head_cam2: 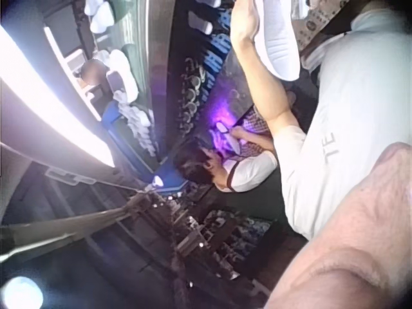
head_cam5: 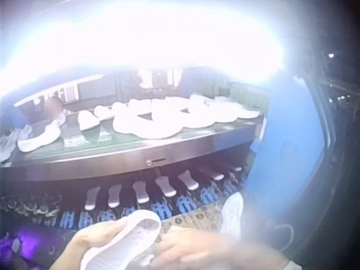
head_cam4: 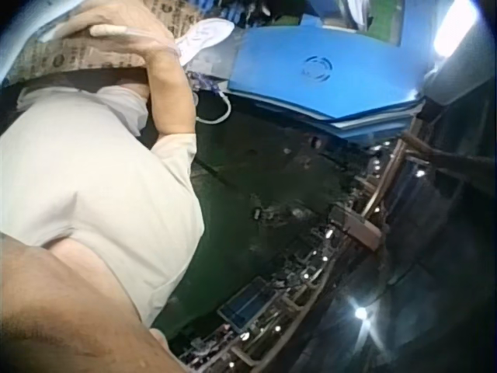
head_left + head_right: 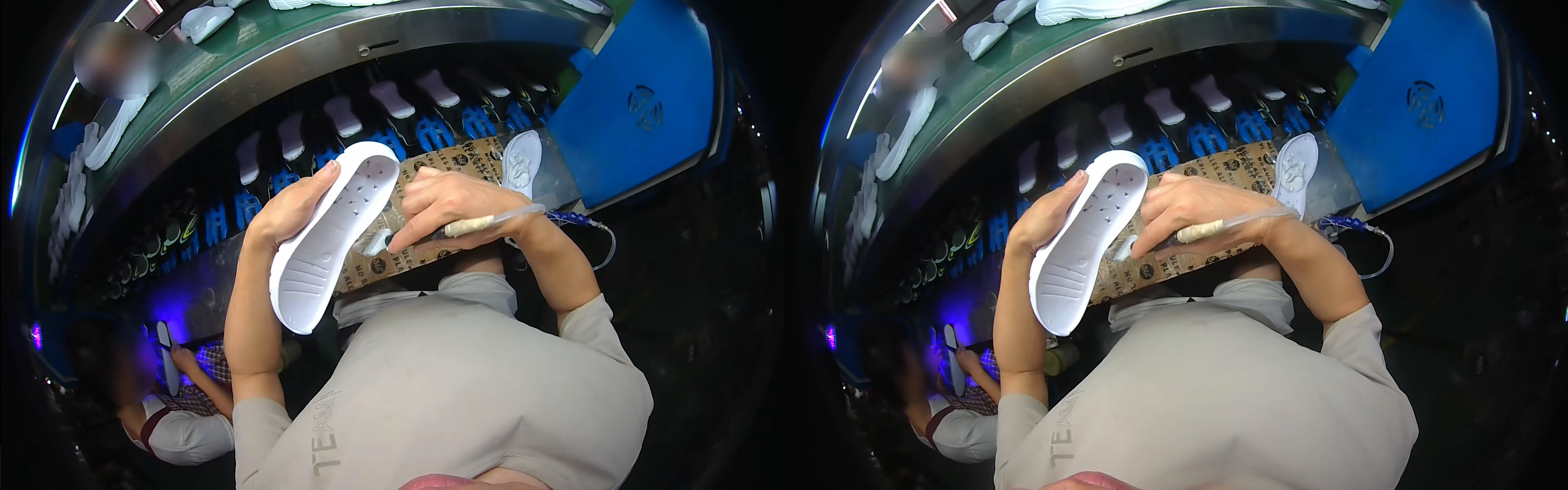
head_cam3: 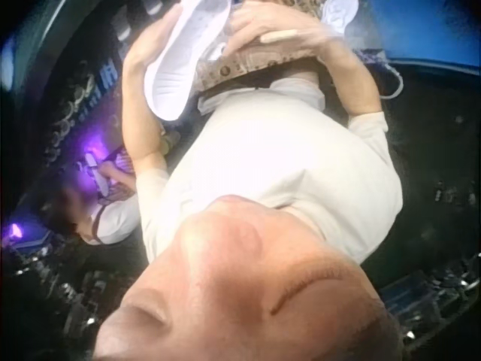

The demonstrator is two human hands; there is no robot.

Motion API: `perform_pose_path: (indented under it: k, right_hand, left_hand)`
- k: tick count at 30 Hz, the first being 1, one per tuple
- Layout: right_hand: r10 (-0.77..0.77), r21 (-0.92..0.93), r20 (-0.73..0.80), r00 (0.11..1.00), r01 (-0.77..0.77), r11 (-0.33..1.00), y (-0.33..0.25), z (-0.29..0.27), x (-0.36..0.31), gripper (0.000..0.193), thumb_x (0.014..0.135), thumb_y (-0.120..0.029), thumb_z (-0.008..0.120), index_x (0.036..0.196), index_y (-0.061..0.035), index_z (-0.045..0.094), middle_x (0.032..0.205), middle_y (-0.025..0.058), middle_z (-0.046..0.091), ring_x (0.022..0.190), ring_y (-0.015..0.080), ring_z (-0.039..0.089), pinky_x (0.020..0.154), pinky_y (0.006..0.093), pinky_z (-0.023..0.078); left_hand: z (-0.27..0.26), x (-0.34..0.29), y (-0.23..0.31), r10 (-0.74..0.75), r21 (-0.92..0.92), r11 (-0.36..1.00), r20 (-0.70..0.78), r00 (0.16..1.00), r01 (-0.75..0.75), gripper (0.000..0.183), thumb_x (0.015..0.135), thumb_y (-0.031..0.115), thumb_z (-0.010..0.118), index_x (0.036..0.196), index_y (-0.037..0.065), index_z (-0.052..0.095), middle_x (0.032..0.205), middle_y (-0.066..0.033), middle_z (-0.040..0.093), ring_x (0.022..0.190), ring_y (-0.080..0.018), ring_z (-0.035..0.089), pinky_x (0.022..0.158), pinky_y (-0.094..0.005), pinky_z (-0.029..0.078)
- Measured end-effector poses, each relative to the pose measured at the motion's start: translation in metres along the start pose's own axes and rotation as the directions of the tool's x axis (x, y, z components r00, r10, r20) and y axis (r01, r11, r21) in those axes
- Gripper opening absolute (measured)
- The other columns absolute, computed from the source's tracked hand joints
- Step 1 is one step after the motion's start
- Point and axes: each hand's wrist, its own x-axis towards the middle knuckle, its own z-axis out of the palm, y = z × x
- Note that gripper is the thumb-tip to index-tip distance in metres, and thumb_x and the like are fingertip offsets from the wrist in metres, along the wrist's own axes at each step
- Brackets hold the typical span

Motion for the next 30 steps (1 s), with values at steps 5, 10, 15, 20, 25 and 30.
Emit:
perform_pose_path:
  k: [5,10,15,20,25,30]
  right_hand:
    - [0.057,-0.198,-0.116,0.992,-0.079,0.977,0.013,0.003,-0.010,0.033,0.084,-0.023,0.085,0.117,-0.0224,0.080,0.080,-0.0034,0.065,0.082,0.0180,0.058,0.079,0.0349,0.042]
    - [-0.003,0.076,-0.198,0.980,0.019,0.997,0.007,-0.002,-0.005,0.032,0.086,-0.026,0.085,0.114,-0.0111,0.081,0.083,0.0003,0.071,0.074,0.0184,0.058,0.075,0.0345,0.044]
    - [-0.100,-0.319,-0.704,0.703,-0.187,0.929,0.013,0.042,0.046,0.032,0.084,-0.013,0.082,0.115,-0.0071,0.079,0.087,0.0018,0.072,0.080,0.0182,0.060,0.080,0.0350,0.044]
    - [-0.193,-0.535,-0.717,0.670,-0.352,0.768,0.035,0.065,0.066,0.032,0.082,-0.022,0.082,0.113,-0.0128,0.079,0.080,-0.0036,0.063,0.086,0.0181,0.058,0.087,0.0369,0.042]
    - [-0.283,-0.636,-0.719,0.635,-0.436,0.637,0.058,0.033,0.054,0.032,0.084,-0.020,0.083,0.115,-0.0124,0.079,0.082,-0.0022,0.064,0.084,0.0182,0.058,0.085,0.0376,0.040]
    - [-0.223,-0.540,-0.771,0.596,-0.427,0.725,0.040,0.017,0.022,0.037,0.080,-0.010,0.084,0.117,-0.0069,0.079,0.085,0.0010,0.066,0.079,0.0196,0.058,0.079,0.0346,0.042]
  left_hand:
    - [-0.009,-0.003,-0.002,-0.080,-0.174,0.981,0.028,0.996,0.084,0.086,0.102,0.075,0.037,0.134,0.002,0.070,0.121,-0.0280,0.071,0.108,-0.0322,0.071,0.096,-0.0375,0.053]
    - [-0.002,0.001,-0.020,0.020,-0.104,0.994,-0.043,0.999,-0.024,0.080,0.107,0.068,0.036,0.131,0.000,0.071,0.117,-0.0246,0.073,0.107,-0.0291,0.070,0.093,-0.0374,0.053]
    - [0.037,0.016,-0.024,0.219,-0.057,0.974,0.013,0.976,-0.218,0.065,0.112,0.048,0.035,0.122,-0.006,0.070,0.111,-0.0218,0.073,0.103,-0.0280,0.069,0.095,-0.0405,0.052]
    - [0.053,-0.001,-0.019,0.230,-0.129,0.967,0.078,0.970,-0.219,0.055,0.113,0.039,0.035,0.134,-0.005,0.061,0.118,-0.0195,0.073,0.113,-0.0281,0.069,0.104,-0.0378,0.050]
    - [0.063,-0.021,-0.014,0.068,-0.381,0.922,-0.009,0.998,-0.066,0.065,0.114,0.047,0.025,0.134,-0.004,0.061,0.103,-0.0179,0.075,0.088,-0.0231,0.075,0.081,-0.0342,0.061]
    - [0.059,-0.014,-0.034,0.129,-0.548,0.829,-0.015,0.992,-0.116,0.069,0.114,0.048,0.020,0.131,-0.003,0.062,0.096,-0.0178,0.074,0.081,-0.0241,0.075,0.072,-0.0359,0.063]
